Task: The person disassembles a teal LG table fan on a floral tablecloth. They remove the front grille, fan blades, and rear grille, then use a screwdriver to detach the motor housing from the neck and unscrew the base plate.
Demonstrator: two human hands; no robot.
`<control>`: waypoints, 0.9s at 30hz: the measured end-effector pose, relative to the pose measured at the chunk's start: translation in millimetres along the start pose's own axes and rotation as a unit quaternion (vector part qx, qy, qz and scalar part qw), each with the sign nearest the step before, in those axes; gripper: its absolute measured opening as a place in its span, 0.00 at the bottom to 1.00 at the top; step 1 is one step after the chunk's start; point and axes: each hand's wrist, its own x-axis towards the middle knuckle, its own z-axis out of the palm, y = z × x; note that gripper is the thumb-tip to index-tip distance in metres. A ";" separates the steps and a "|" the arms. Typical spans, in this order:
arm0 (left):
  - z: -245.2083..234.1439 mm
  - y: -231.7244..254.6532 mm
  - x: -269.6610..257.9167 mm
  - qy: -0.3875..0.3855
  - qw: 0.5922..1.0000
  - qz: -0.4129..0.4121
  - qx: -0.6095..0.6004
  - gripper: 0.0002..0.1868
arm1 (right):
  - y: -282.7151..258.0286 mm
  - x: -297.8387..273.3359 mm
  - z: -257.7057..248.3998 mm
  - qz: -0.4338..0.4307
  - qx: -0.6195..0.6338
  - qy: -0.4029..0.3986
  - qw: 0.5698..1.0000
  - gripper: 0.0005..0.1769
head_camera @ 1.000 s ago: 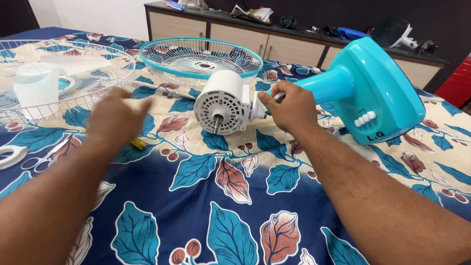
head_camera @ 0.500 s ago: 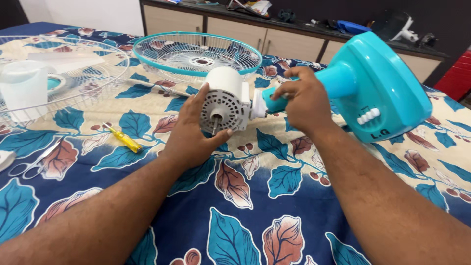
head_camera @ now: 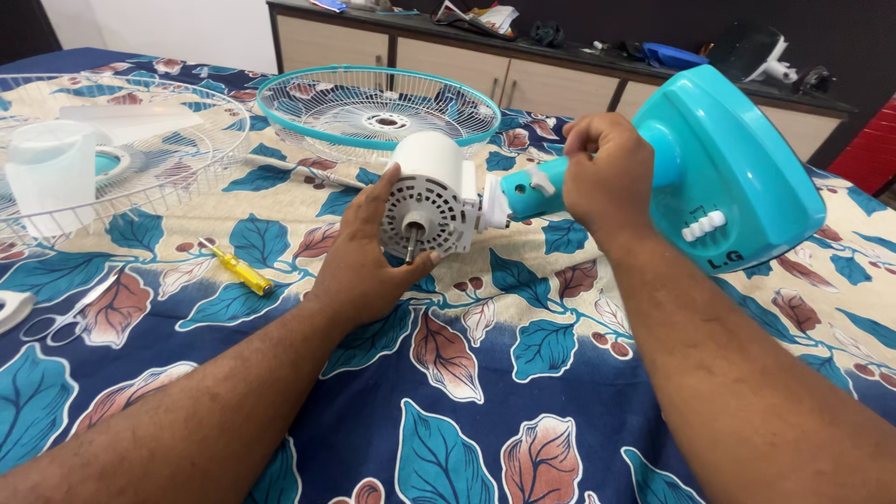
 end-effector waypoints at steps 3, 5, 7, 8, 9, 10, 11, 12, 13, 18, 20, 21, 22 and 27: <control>0.0 0.7 -0.2 0.011 1.000 0.018 0.002 0.59 | 1.2 -3.7 0.0 -0.013 -0.108 -0.063 0.992 0.23; 0.1 1.4 0.4 0.007 1.000 0.008 0.005 0.59 | 1.2 -7.3 0.4 -0.034 -0.126 -0.125 0.983 0.25; -0.4 1.3 0.6 0.004 1.000 0.004 0.010 0.59 | 0.2 -12.0 3.7 0.009 -0.054 -0.171 0.984 0.14; -0.2 1.1 0.5 0.004 1.000 0.005 0.013 0.59 | 0.0 -13.3 4.6 0.023 -0.055 -0.155 0.986 0.13; 0.0 0.6 0.4 0.004 1.000 0.005 0.016 0.58 | -0.3 -13.8 5.6 0.038 -0.056 -0.139 0.988 0.12; 0.1 -0.1 0.3 0.003 1.000 0.002 0.014 0.58 | -0.5 -14.6 5.7 0.053 -0.057 -0.122 0.989 0.12; 0.1 -1.1 0.4 0.001 1.000 -0.001 0.013 0.58 | -0.8 -12.2 6.4 0.119 0.028 -0.100 0.987 0.12; 1.2 -1.6 0.6 -0.001 1.000 -0.003 0.011 0.58 | -0.9 -6.9 6.4 0.184 0.112 -0.077 0.974 0.11; 2.1 -2.3 0.4 0.005 1.000 0.005 0.009 0.58 | -1.4 -2.6 5.5 0.246 0.195 -0.052 0.948 0.12; 0.8 -2.0 0.3 0.012 1.000 0.013 0.016 0.61 | -18.4 -2.2 -4.8 0.261 0.224 -0.168 0.924 0.10; -2.3 2.1 -2.0 0.044 0.998 0.043 0.023 0.64 | -34.4 -15.9 -1.2 0.257 0.191 -0.252 0.913 0.12; -4.4 5.2 -3.5 0.060 0.996 0.057 0.027 0.65 | -44.1 -25.2 3.0 0.255 0.158 -0.289 0.909 0.15; -7.1 8.9 -6.2 0.091 0.991 0.093 0.042 0.61 | -54.0 -35.1 5.8 0.257 0.183 -0.294 0.902 0.18; -26.9 30.0 -14.8 0.220 0.950 0.179 0.129 0.27 | -100.2 -71.6 23.1 0.223 0.185 -0.313 0.905 0.27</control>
